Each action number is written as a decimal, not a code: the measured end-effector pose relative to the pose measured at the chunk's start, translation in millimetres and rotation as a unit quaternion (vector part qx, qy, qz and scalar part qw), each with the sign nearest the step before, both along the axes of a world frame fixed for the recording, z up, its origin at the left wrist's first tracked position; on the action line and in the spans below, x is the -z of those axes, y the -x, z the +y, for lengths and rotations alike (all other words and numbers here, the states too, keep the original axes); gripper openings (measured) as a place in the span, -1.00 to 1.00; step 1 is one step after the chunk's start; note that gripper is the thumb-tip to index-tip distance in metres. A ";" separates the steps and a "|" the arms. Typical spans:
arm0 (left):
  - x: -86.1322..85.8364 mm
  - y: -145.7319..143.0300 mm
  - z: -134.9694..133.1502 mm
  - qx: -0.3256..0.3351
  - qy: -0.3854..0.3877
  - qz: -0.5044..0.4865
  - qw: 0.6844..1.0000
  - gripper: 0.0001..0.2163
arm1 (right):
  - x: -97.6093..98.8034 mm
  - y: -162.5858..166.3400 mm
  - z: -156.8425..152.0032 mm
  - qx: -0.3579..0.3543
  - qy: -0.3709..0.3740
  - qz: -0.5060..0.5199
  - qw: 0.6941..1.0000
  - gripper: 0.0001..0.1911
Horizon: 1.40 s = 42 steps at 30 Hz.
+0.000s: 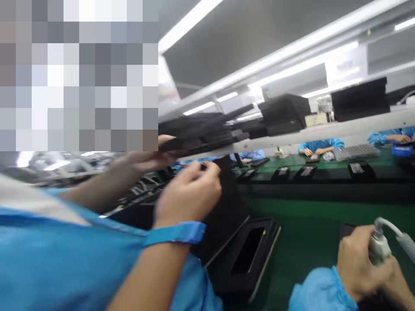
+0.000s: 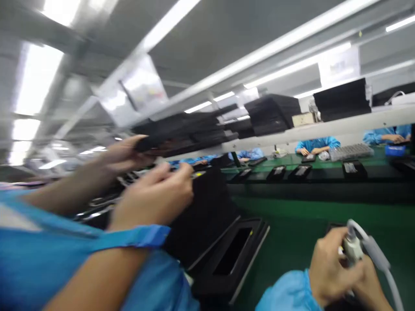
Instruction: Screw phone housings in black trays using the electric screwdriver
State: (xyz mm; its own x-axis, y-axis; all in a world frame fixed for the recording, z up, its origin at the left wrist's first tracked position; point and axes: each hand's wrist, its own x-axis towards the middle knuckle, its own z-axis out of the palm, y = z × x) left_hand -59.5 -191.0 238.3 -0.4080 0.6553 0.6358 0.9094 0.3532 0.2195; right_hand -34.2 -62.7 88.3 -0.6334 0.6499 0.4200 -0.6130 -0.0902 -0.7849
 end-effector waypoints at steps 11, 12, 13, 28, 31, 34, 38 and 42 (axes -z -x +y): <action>105.5 -24.9 81.7 0.062 -0.124 -0.161 0.977 -0.59 | 47.8 -35.8 62.1 -0.053 -0.169 -0.164 0.970 -0.67; 102.5 -26.0 80.2 0.072 -0.134 -0.167 0.974 -0.60 | 48.8 -36.0 61.5 -0.057 -0.171 -0.163 0.970 -0.68; 100.3 -28.0 79.3 0.080 -0.143 -0.177 0.970 -0.62 | 49.4 -36.7 61.4 -0.063 -0.174 -0.162 0.969 -0.70; 102.7 -38.2 79.0 0.015 -0.136 -0.170 0.976 -0.65 | 37.0 -43.5 65.3 -0.106 -0.180 -0.169 0.963 -0.70; 103.7 -37.6 79.0 0.013 -0.135 -0.162 0.977 -0.65 | 38.9 -42.5 64.7 -0.105 -0.175 -0.171 0.964 -0.71; 105.5 -36.8 78.9 0.016 -0.144 -0.152 0.978 -0.65 | 39.6 -41.0 64.5 -0.105 -0.168 -0.169 0.965 -0.74; 107.6 -35.7 79.1 0.018 -0.156 -0.132 0.979 -0.65 | 39.3 -40.3 65.4 -0.114 -0.169 -0.169 0.964 -0.72; 108.5 -35.1 78.7 0.024 -0.163 -0.123 0.979 -0.64 | 40.4 -40.3 66.2 -0.113 -0.166 -0.171 0.964 -0.69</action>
State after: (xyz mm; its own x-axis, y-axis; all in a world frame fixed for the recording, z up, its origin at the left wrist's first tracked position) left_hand -24.4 -112.3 129.7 -0.5486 0.4568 0.7002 0.8287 0.1861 0.5279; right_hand 6.2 3.5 47.9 -0.8819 0.3442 0.3220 -0.3064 0.1006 -0.9466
